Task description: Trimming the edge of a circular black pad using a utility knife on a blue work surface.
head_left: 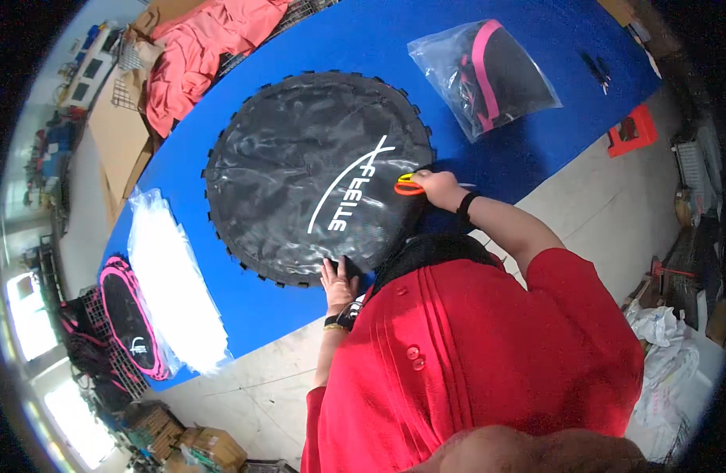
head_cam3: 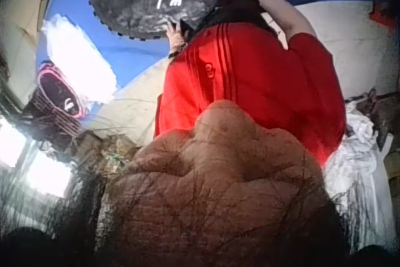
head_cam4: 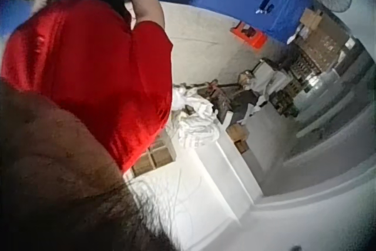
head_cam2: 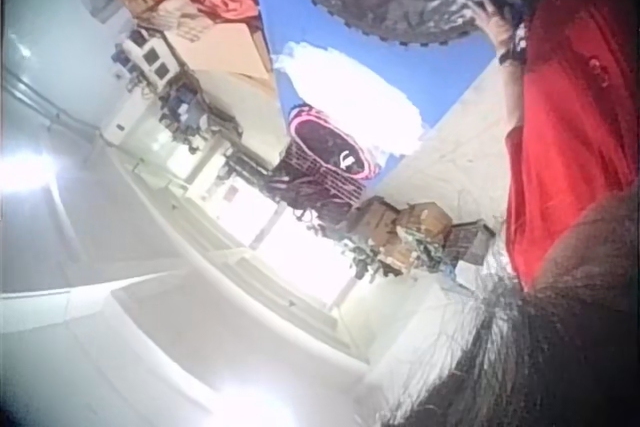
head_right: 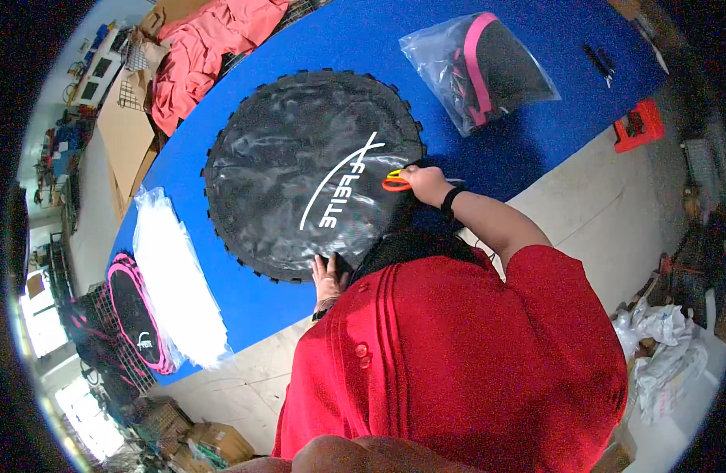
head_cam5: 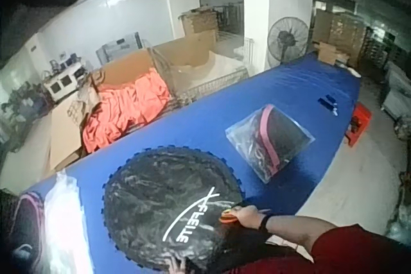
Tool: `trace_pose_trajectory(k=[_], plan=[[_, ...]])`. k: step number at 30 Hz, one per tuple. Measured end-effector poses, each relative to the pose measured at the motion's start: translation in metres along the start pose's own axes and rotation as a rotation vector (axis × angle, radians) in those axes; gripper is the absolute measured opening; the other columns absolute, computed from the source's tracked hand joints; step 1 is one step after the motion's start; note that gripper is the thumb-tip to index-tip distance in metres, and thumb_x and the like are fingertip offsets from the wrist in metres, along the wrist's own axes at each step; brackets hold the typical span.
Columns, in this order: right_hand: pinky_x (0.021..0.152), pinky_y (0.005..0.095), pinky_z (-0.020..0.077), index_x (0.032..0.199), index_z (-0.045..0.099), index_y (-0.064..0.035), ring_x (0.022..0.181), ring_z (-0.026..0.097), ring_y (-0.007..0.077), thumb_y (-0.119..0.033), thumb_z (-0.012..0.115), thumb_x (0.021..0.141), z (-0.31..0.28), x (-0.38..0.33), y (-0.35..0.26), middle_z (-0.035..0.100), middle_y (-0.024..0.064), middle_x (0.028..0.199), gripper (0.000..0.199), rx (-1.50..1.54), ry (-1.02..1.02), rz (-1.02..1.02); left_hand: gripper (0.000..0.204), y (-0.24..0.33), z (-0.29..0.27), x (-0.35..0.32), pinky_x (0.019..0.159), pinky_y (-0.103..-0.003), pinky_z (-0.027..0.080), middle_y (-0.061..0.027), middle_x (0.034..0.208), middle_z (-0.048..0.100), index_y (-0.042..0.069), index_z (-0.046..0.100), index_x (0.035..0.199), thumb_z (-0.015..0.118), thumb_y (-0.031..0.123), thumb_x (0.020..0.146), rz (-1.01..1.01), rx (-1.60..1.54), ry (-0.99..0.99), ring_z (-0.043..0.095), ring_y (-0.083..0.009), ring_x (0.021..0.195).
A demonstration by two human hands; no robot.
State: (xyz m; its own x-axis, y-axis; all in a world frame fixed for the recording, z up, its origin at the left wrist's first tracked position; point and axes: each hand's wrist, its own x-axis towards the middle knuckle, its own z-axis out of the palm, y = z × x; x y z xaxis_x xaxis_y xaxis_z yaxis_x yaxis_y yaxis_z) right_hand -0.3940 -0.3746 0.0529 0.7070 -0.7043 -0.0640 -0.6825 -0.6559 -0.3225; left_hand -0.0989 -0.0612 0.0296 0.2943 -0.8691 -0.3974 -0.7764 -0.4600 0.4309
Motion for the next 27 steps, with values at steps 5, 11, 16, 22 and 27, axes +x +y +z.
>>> trace_pose_trajectory(k=[5, 11, 16, 22, 27], plan=[[0.077, 0.0439, 0.0557, 0.126, 0.060, -0.0149, 0.095, 0.070, 0.0325, -0.014, 0.043, 0.096, 0.005, 0.023, 0.008, 0.064, 0.0152, 0.124, 0.034, -0.007, -0.029, 0.108, 0.086, 0.009, -0.009, 0.001, 0.117, -0.062, 0.023, -0.0262, 0.164, 0.009, 0.024, 0.030, 0.156, 0.076, 0.027, 0.083, -0.020, 0.048, -0.070, 0.015, -0.0509, 0.148], [0.089, 0.0423, 0.0530, 0.123, 0.060, -0.0121, 0.109, 0.066, 0.0324, -0.023, 0.038, 0.101, 0.004, 0.059, 0.024, 0.065, 0.0127, 0.124, 0.033, 0.059, -0.119, 0.221, 0.089, 0.009, -0.008, 0.002, 0.118, -0.062, 0.022, -0.0268, 0.164, 0.008, 0.023, 0.029, 0.156, 0.078, 0.026, 0.081, 0.007, 0.000, -0.053, 0.013, -0.0512, 0.149], [0.063, 0.0459, 0.0557, 0.109, 0.062, -0.0101, 0.076, 0.070, 0.0325, -0.013, 0.048, 0.093, 0.002, 0.024, 0.022, 0.068, 0.0156, 0.101, 0.021, -0.017, 0.100, -0.003, 0.093, 0.010, -0.010, 0.004, 0.116, -0.065, 0.023, -0.0284, 0.163, 0.009, 0.023, 0.026, 0.156, 0.078, 0.028, 0.080, -0.045, 0.054, -0.105, 0.012, -0.0523, 0.148], [0.064, 0.0416, 0.0577, 0.126, 0.061, -0.0133, 0.079, 0.072, 0.0300, -0.016, 0.049, 0.095, -0.003, 0.011, 0.020, 0.064, 0.0163, 0.127, 0.034, -0.148, -0.024, 0.019, 0.096, 0.018, -0.014, 0.005, 0.116, -0.065, 0.023, -0.0290, 0.163, 0.007, 0.021, 0.023, 0.158, 0.078, 0.028, 0.079, -0.080, 0.078, -0.152, 0.010, -0.0520, 0.149], [0.062, 0.0408, 0.0571, 0.125, 0.060, -0.0138, 0.077, 0.072, 0.0286, -0.014, 0.050, 0.095, -0.006, 0.044, 0.018, 0.064, 0.0158, 0.123, 0.032, -0.187, -0.070, 0.019, 0.097, 0.024, -0.019, 0.004, 0.117, -0.065, 0.021, -0.0286, 0.163, 0.006, 0.021, 0.023, 0.157, 0.079, 0.028, 0.079, -0.096, 0.091, -0.181, 0.008, -0.0511, 0.149]])
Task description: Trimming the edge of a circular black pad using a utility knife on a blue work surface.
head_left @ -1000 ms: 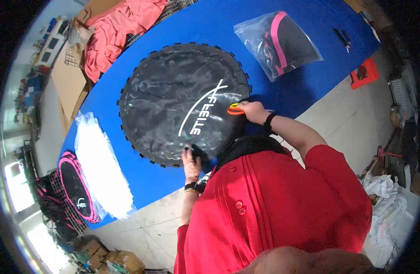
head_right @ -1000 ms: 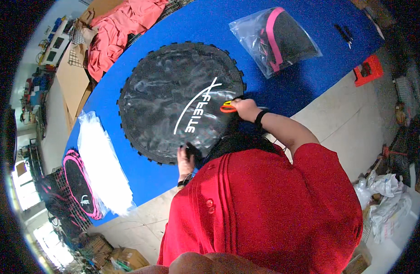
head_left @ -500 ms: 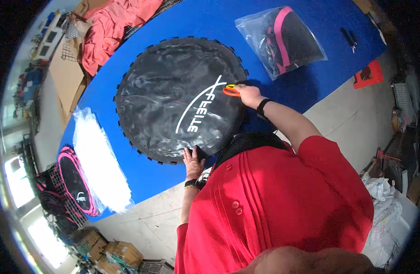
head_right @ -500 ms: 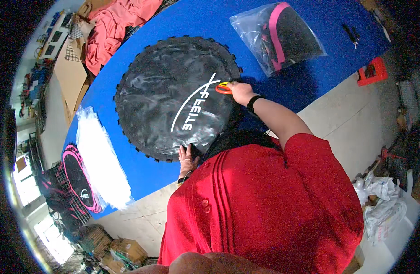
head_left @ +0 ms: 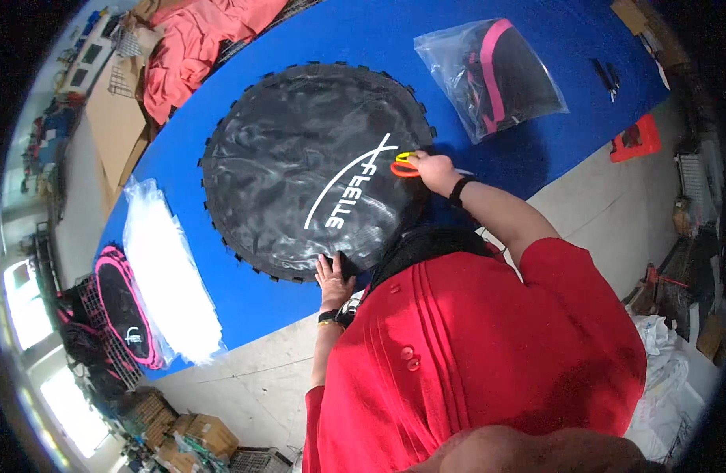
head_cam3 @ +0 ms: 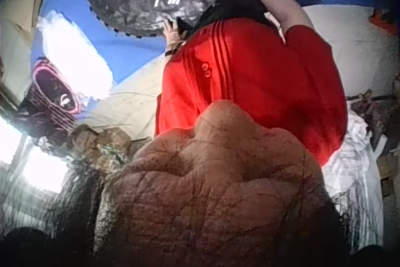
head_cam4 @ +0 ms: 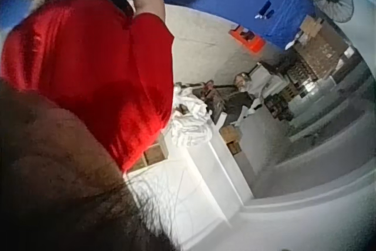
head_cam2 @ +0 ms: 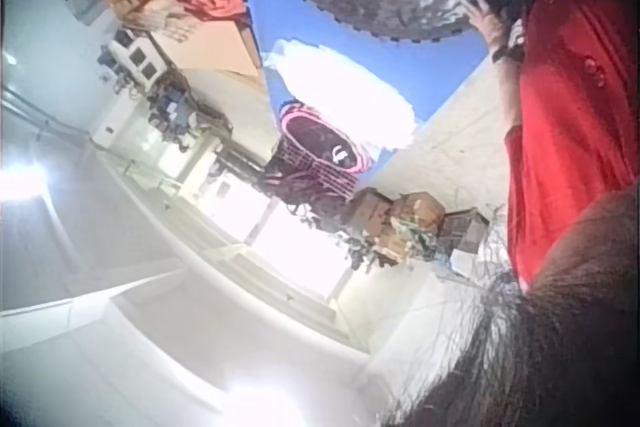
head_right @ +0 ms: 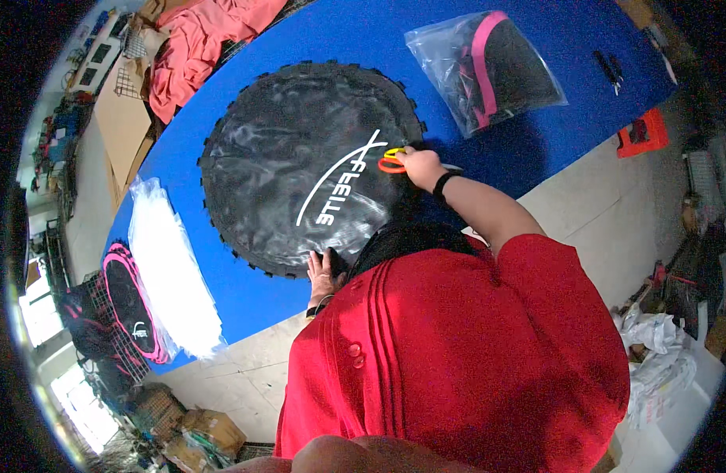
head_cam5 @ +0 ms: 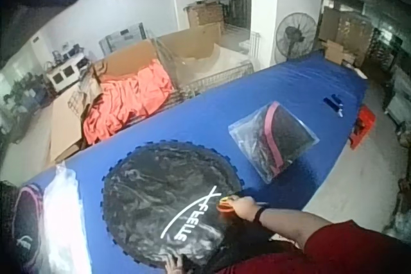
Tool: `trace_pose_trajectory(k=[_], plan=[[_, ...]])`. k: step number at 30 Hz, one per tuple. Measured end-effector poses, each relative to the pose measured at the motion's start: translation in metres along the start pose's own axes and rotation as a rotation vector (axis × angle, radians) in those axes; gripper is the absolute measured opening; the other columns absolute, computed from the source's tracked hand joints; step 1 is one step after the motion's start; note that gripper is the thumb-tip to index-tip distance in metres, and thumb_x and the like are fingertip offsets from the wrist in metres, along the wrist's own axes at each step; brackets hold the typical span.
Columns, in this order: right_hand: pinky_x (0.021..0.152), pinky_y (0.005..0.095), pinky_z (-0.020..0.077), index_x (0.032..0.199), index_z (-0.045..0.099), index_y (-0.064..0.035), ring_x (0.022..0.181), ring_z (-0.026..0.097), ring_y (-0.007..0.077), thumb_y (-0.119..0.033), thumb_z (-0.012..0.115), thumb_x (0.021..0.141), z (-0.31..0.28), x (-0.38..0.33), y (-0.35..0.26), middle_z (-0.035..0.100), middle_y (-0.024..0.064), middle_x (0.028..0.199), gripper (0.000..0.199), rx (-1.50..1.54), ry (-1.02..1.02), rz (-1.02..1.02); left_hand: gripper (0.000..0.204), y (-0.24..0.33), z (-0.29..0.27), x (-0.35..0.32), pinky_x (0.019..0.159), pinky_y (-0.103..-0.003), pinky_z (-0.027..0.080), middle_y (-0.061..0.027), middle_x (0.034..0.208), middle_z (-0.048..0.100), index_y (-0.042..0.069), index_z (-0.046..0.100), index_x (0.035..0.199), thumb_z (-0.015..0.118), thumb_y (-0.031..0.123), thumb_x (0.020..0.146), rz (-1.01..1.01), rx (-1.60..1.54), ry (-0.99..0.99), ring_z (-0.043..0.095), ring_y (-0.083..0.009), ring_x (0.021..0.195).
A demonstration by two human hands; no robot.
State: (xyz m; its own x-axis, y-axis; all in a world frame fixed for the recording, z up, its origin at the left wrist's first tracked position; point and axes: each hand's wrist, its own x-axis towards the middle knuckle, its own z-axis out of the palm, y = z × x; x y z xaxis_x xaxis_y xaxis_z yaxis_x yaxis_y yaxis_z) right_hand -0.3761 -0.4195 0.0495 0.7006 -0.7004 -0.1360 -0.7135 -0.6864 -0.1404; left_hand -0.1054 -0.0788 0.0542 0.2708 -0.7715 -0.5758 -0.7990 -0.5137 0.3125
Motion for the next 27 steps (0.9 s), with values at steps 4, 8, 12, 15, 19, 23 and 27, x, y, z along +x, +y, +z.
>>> trace_pose_trajectory(k=[4, 8, 12, 15, 19, 23, 27], plan=[[0.060, 0.0398, 0.0565, 0.122, 0.060, -0.0132, 0.072, 0.071, 0.0287, -0.013, 0.052, 0.093, -0.003, 0.006, -0.007, 0.065, 0.0154, 0.122, 0.030, -0.023, 0.026, 0.005, 0.097, 0.000, -0.002, -0.001, 0.117, -0.065, 0.020, -0.0285, 0.163, 0.005, 0.021, 0.023, 0.157, 0.079, 0.028, 0.079, 0.014, -0.020, 0.008, 0.008, -0.0508, 0.150], [0.063, 0.0419, 0.0572, 0.121, 0.062, -0.0101, 0.076, 0.071, 0.0331, -0.016, 0.050, 0.094, -0.007, -0.020, -0.005, 0.062, 0.0236, 0.128, 0.030, 0.049, 0.056, -0.107, 0.098, -0.001, -0.002, -0.002, 0.118, -0.064, 0.020, -0.0288, 0.163, 0.004, 0.021, 0.021, 0.158, 0.080, 0.028, 0.079, 0.043, -0.050, 0.047, 0.006, -0.0511, 0.150], [0.067, 0.0420, 0.0581, 0.124, 0.061, -0.0107, 0.078, 0.071, 0.0337, -0.017, 0.048, 0.096, -0.011, -0.033, -0.001, 0.060, 0.0254, 0.132, 0.032, 0.041, 0.019, -0.126, 0.100, 0.002, -0.002, 0.000, 0.118, -0.064, 0.019, -0.0290, 0.163, 0.003, 0.021, 0.020, 0.158, 0.080, 0.028, 0.079, -0.012, -0.003, -0.022, 0.006, -0.0512, 0.150], [0.067, 0.0417, 0.0579, 0.127, 0.061, -0.0118, 0.079, 0.072, 0.0332, -0.016, 0.049, 0.095, -0.013, -0.017, -0.006, 0.059, 0.0237, 0.134, 0.034, 0.005, -0.031, -0.112, 0.101, 0.004, -0.003, 0.001, 0.118, -0.064, 0.019, -0.0291, 0.163, 0.003, 0.020, 0.019, 0.159, 0.080, 0.028, 0.078, -0.002, -0.001, -0.023, 0.006, -0.0511, 0.150], [0.068, 0.0408, 0.0580, 0.130, 0.060, -0.0130, 0.081, 0.072, 0.0314, -0.013, 0.049, 0.095, -0.012, 0.022, -0.019, 0.056, 0.0196, 0.138, 0.037, -0.057, -0.106, -0.040, 0.102, 0.005, -0.002, 0.000, 0.118, -0.064, 0.019, -0.0292, 0.163, 0.003, 0.020, 0.019, 0.159, 0.081, 0.030, 0.077, -0.017, 0.003, -0.021, 0.005, -0.0511, 0.150], [0.076, 0.0418, 0.0580, 0.132, 0.057, -0.0104, 0.091, 0.071, 0.0349, -0.014, 0.047, 0.095, -0.009, 0.030, -0.026, 0.056, 0.0207, 0.137, 0.038, -0.009, -0.114, -0.006, 0.103, 0.006, -0.002, 0.002, 0.118, -0.064, 0.018, -0.0300, 0.163, 0.005, 0.019, 0.019, 0.159, 0.081, 0.031, 0.077, 0.010, -0.005, 0.024, 0.006, -0.0513, 0.150], [0.063, 0.0403, 0.0571, 0.126, 0.060, -0.0126, 0.077, 0.072, 0.0306, -0.015, 0.049, 0.094, -0.004, -0.008, -0.024, 0.063, 0.0204, 0.123, 0.034, -0.032, 0.035, -0.170, 0.103, 0.007, -0.004, 0.000, 0.118, -0.063, 0.018, -0.0305, 0.162, 0.005, 0.018, 0.020, 0.158, 0.081, 0.032, 0.077, -0.025, 0.021, -0.029, 0.007, -0.0512, 0.150]])
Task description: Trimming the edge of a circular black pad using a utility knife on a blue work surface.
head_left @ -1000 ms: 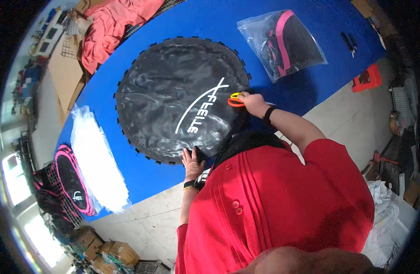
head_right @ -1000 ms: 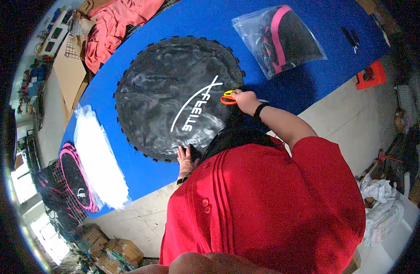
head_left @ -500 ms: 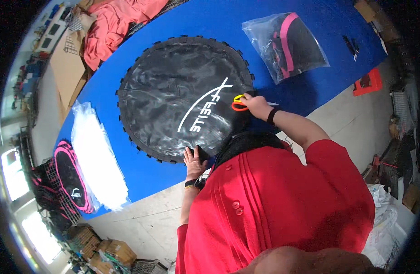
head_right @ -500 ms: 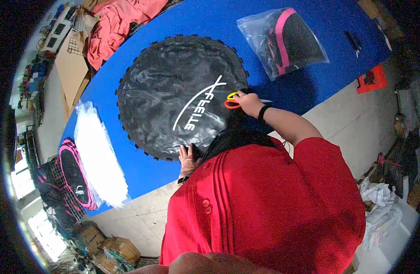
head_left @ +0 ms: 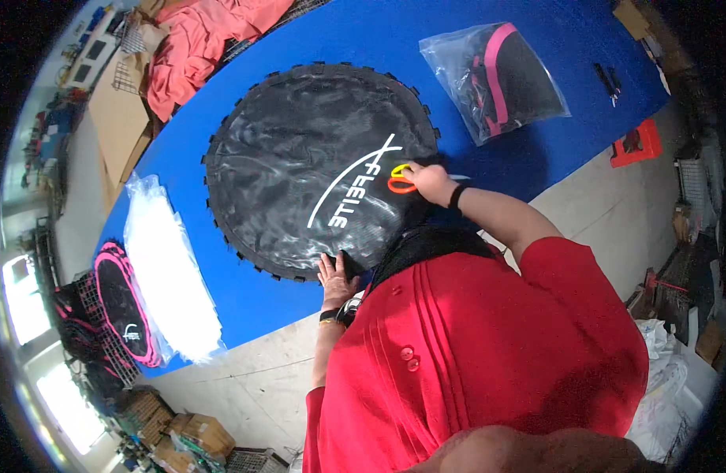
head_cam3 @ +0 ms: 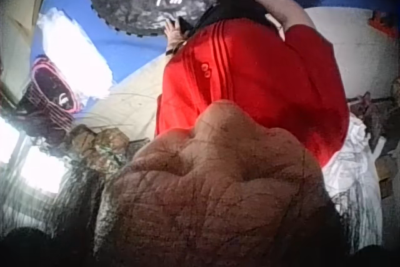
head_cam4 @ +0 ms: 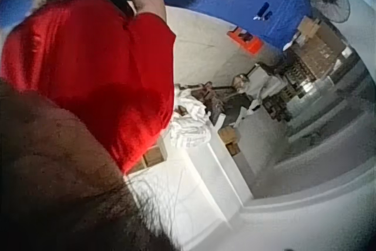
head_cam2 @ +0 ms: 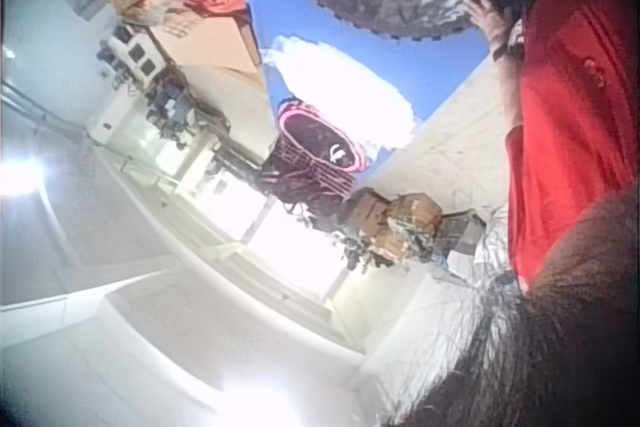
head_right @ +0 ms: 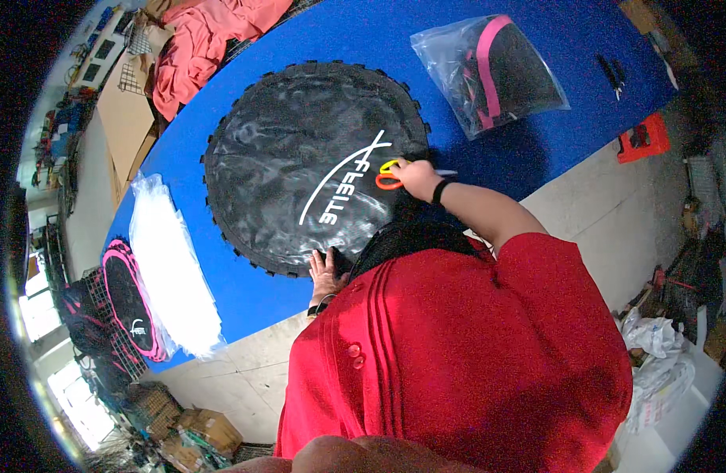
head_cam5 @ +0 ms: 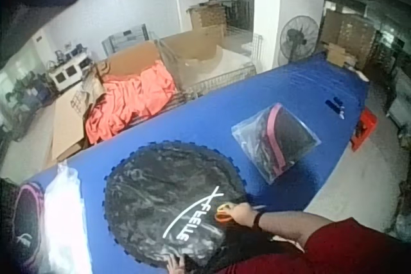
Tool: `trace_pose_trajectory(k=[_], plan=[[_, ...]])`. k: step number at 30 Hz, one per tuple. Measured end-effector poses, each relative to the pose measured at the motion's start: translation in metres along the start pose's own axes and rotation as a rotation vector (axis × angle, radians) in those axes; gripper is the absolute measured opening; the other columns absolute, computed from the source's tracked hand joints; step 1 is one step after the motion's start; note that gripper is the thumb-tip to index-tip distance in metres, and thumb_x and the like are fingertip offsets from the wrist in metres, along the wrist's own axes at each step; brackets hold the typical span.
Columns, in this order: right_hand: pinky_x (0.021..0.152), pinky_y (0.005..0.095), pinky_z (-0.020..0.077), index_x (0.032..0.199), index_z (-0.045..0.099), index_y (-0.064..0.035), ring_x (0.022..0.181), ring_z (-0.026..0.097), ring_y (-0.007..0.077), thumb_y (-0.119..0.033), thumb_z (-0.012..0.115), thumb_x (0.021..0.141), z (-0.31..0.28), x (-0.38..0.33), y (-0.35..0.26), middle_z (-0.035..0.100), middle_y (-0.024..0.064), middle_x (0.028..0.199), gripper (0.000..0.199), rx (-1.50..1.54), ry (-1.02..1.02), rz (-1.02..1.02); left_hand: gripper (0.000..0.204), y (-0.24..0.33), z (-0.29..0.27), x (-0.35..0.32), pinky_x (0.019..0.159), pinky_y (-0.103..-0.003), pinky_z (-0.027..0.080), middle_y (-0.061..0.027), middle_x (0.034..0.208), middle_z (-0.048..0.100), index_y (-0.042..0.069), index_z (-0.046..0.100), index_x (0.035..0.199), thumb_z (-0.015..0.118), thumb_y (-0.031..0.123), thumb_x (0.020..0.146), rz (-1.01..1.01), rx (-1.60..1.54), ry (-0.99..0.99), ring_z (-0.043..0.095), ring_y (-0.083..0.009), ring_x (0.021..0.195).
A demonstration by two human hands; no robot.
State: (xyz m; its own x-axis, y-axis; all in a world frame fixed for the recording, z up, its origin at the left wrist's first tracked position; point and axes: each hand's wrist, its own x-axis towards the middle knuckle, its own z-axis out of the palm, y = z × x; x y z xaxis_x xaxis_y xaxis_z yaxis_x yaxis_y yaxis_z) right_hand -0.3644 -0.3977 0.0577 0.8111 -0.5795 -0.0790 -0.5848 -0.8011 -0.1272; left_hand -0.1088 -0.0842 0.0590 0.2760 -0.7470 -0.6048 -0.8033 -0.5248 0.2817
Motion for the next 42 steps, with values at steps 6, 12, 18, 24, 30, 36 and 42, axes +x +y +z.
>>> trace_pose_trajectory(k=[6, 12, 18, 24, 30, 36, 42], plan=[[0.057, 0.0378, 0.0554, 0.118, 0.061, -0.0127, 0.066, 0.070, 0.0298, -0.011, 0.055, 0.088, 0.001, -0.009, -0.003, 0.063, 0.0219, 0.129, 0.030, -0.059, 0.083, -0.019, 0.103, 0.003, -0.002, 0.001, 0.119, -0.063, 0.018, -0.0303, 0.162, 0.005, 0.018, 0.020, 0.158, 0.081, 0.030, 0.076, -0.015, 0.011, -0.007, 0.007, -0.0509, 0.150], [0.069, 0.0439, 0.0572, 0.121, 0.060, -0.0099, 0.084, 0.071, 0.0321, -0.018, 0.047, 0.096, -0.003, 0.043, -0.007, 0.064, 0.0158, 0.113, 0.029, 0.033, -0.099, 0.116, 0.104, 0.000, 0.002, 0.003, 0.118, -0.064, 0.018, -0.0303, 0.162, 0.004, 0.019, 0.019, 0.158, 0.081, 0.032, 0.075, -0.004, 0.004, 0.006, 0.007, -0.0521, 0.149], [0.063, 0.0412, 0.0573, 0.122, 0.062, -0.0111, 0.078, 0.072, 0.0307, -0.012, 0.051, 0.091, 0.003, 0.013, -0.008, 0.067, 0.0163, 0.117, 0.033, 0.091, 0.015, 0.102, 0.106, -0.003, 0.002, 0.005, 0.118, -0.065, 0.018, -0.0314, 0.162, 0.004, 0.019, 0.018, 0.158, 0.081, 0.034, 0.075, 0.011, 0.000, -0.025, 0.005, -0.0528, 0.149], [0.059, 0.0398, 0.0554, 0.120, 0.063, -0.0102, 0.074, 0.071, 0.0293, -0.012, 0.052, 0.091, 0.003, -0.016, -0.002, 0.068, 0.0172, 0.112, 0.031, 0.035, -0.054, 0.196, 0.107, -0.004, 0.002, 0.004, 0.117, -0.066, 0.019, -0.0315, 0.162, 0.003, 0.020, 0.016, 0.159, 0.081, 0.034, 0.075, 0.018, 0.009, -0.039, 0.005, -0.0527, 0.149], [0.056, 0.0409, 0.0544, 0.114, 0.061, -0.0081, 0.071, 0.071, 0.0273, -0.015, 0.049, 0.094, 0.019, 0.023, 0.020, 0.067, 0.0132, 0.094, 0.024, -0.058, 0.056, 0.431, 0.108, -0.004, -0.002, 0.005, 0.117, -0.065, 0.019, -0.0315, 0.162, 0.003, 0.020, 0.016, 0.159, 0.081, 0.035, 0.075, 0.014, 0.028, -0.051, 0.006, -0.0523, 0.149], [0.052, 0.0392, 0.0545, 0.116, 0.060, -0.0077, 0.068, 0.071, 0.0254, -0.016, 0.052, 0.093, 0.027, 0.020, 0.013, 0.065, 0.0133, 0.088, 0.026, -0.164, 0.050, 0.445, 0.108, -0.006, 0.000, 0.005, 0.117, -0.065, 0.019, -0.0313, 0.162, 0.003, 0.020, 0.016, 0.159, 0.081, 0.034, 0.075, 0.012, 0.013, -0.057, 0.005, -0.0526, 0.149], [0.045, 0.0358, 0.0500, 0.116, 0.060, -0.0043, 0.053, 0.065, 0.0216, -0.013, 0.054, 0.087, 0.016, 0.001, 0.006, 0.063, 0.0106, 0.084, 0.031, -0.193, 0.087, 0.313, 0.108, -0.007, 0.002, 0.005, 0.117, -0.065, 0.019, -0.0317, 0.162, 0.003, 0.019, 0.017, 0.159, 0.082, 0.034, 0.073, 0.016, -0.002, -0.029, 0.005, -0.0526, 0.149]])
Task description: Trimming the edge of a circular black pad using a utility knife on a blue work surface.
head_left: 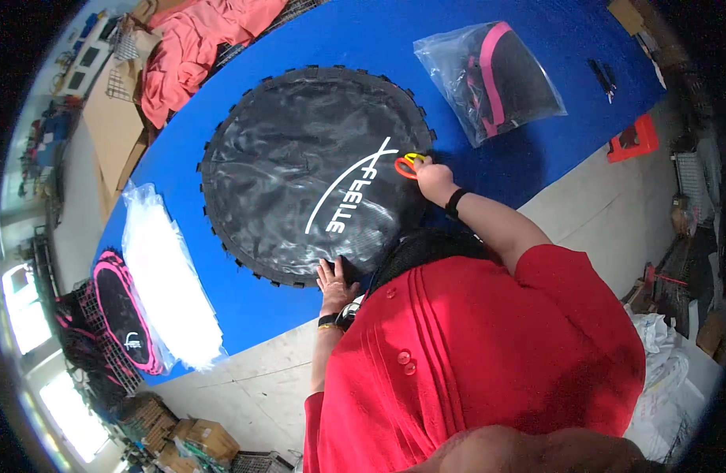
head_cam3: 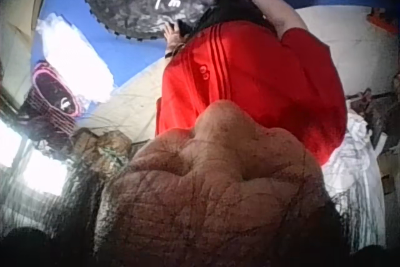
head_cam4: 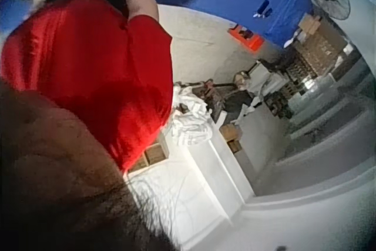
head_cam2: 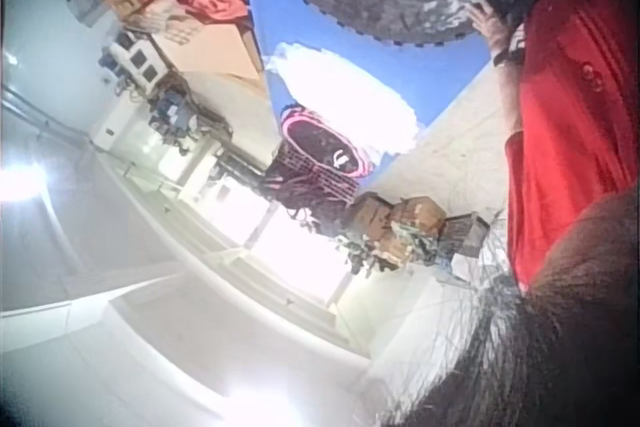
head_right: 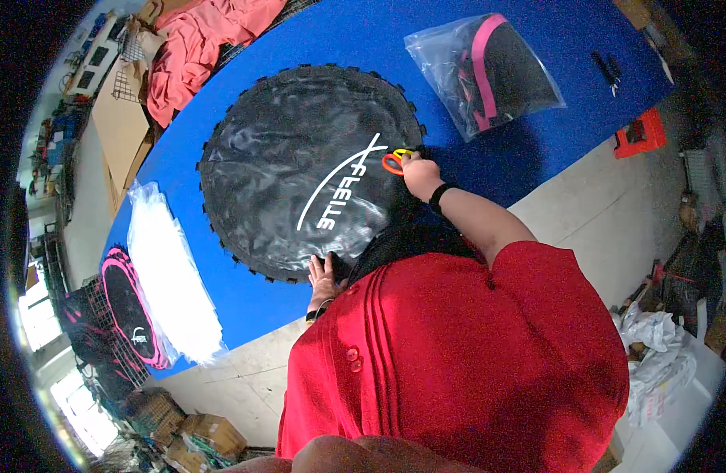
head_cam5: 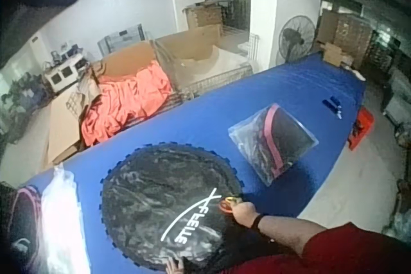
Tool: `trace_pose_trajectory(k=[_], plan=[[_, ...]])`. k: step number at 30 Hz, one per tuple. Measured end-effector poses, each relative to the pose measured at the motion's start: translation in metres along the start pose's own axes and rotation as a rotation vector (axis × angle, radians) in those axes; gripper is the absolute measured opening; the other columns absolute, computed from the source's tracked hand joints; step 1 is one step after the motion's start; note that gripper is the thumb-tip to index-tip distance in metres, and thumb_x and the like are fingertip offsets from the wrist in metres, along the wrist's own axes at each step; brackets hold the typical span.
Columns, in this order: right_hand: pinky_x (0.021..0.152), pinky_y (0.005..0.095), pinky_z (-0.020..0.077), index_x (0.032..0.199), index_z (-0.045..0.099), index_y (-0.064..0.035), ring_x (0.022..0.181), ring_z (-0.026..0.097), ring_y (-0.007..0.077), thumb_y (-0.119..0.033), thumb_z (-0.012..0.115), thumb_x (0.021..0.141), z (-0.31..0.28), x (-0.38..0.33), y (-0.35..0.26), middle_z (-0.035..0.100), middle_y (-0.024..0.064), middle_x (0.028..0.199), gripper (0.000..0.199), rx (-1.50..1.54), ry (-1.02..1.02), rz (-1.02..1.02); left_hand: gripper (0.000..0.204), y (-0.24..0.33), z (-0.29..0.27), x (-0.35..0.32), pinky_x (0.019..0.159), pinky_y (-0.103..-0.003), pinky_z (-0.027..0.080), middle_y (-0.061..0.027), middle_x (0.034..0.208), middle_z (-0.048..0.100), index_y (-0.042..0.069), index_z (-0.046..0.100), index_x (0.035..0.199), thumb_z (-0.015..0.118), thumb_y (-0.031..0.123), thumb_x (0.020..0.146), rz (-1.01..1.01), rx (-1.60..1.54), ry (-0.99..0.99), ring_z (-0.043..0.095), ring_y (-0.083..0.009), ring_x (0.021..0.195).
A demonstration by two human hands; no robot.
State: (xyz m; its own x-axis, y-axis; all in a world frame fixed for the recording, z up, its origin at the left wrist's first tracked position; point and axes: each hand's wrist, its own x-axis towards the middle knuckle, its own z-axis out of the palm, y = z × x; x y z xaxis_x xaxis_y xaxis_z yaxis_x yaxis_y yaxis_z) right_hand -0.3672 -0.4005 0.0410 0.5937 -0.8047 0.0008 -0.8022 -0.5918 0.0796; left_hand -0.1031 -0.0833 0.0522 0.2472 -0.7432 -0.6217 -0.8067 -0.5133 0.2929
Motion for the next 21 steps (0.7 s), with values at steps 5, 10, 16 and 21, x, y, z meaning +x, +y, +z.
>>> trace_pose_trajectory(k=[5, 10, 16, 21], plan=[[0.057, 0.0443, 0.0550, 0.112, 0.061, -0.0058, 0.069, 0.070, 0.0311, -0.017, 0.048, 0.095, 0.001, 0.041, 0.006, 0.065, 0.0165, 0.092, 0.024, 0.161, -0.054, 0.154, 0.108, 0.003, -0.001, -0.002, 0.116, -0.066, 0.019, -0.0311, 0.162, 0.004, 0.020, 0.017, 0.159, 0.082, 0.031, 0.073, 0.029, -0.034, 0.056, 0.006, -0.0527, 0.149], [0.061, 0.0431, 0.0566, 0.114, 0.061, -0.0049, 0.076, 0.071, 0.0311, -0.012, 0.048, 0.094, 0.004, 0.080, 0.018, 0.065, 0.0180, 0.097, 0.025, 0.148, -0.084, 0.165, 0.108, 0.003, 0.001, 0.000, 0.116, -0.066, 0.020, -0.0298, 0.163, 0.004, 0.023, 0.017, 0.159, 0.082, 0.033, 0.074, -0.019, -0.013, 0.014, 0.006, -0.0519, 0.150], [0.062, 0.0430, 0.0569, 0.120, 0.059, -0.0045, 0.077, 0.071, 0.0311, -0.012, 0.049, 0.094, 0.008, 0.067, 0.016, 0.065, 0.0203, 0.103, 0.029, 0.177, -0.098, 0.161, 0.106, -0.001, 0.001, 0.000, 0.116, -0.067, 0.021, -0.0298, 0.163, 0.003, 0.025, 0.017, 0.160, 0.082, 0.034, 0.076, -0.006, -0.043, 0.007, 0.005, -0.0514, 0.150], [0.059, 0.0407, 0.0570, 0.121, 0.060, -0.0036, 0.076, 0.072, 0.0283, -0.014, 0.050, 0.094, 0.000, 0.039, 0.015, 0.066, 0.0173, 0.103, 0.031, 0.054, -0.224, 0.078, 0.106, 0.000, -0.001, 0.000, 0.114, -0.070, 0.022, -0.0301, 0.163, 0.001, 0.021, 0.017, 0.160, 0.082, 0.032, 0.077, 0.034, -0.067, 0.047, 0.004, -0.0520, 0.150]])
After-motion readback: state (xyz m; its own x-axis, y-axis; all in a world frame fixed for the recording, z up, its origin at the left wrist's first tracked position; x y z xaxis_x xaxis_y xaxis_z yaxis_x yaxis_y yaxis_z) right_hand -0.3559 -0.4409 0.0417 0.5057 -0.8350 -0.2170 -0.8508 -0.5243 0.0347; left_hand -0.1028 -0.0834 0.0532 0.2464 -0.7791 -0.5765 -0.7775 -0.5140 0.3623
